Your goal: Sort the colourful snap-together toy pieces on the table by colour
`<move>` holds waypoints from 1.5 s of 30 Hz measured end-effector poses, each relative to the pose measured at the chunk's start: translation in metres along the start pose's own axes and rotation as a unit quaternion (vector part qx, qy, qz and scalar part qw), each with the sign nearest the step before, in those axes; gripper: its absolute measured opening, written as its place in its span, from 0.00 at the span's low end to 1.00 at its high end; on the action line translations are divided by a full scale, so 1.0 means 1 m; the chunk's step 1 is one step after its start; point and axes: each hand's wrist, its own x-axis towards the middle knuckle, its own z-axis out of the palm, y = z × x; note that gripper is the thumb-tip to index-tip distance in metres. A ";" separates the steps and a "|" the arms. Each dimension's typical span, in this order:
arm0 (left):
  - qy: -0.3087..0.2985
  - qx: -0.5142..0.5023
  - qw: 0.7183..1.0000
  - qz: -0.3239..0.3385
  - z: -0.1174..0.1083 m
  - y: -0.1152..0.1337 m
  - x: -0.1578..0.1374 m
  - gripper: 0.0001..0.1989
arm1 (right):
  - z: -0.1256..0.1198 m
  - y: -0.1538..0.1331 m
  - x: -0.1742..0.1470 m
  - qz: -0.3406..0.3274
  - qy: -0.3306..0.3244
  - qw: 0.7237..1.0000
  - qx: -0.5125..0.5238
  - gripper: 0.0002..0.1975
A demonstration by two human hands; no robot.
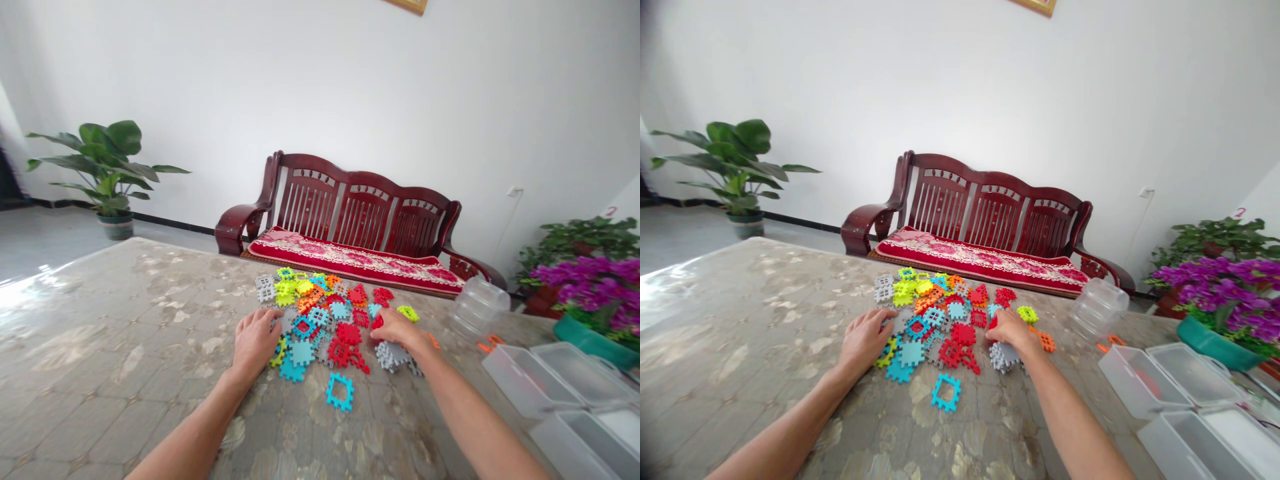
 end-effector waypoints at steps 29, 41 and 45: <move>0.007 -0.008 1.000 -0.002 0.001 -0.003 0.002 0.17 | -0.004 0.026 0.002 0.021 0.130 0.991 0.021 0.19; 0.006 -0.004 1.000 -0.021 0.002 -0.006 0.003 0.18 | -0.010 0.083 0.103 -0.016 0.134 0.982 0.134 0.31; 0.000 -0.001 1.000 -0.020 0.004 -0.008 0.004 0.18 | 0.003 0.084 0.133 0.010 0.093 0.988 0.126 0.37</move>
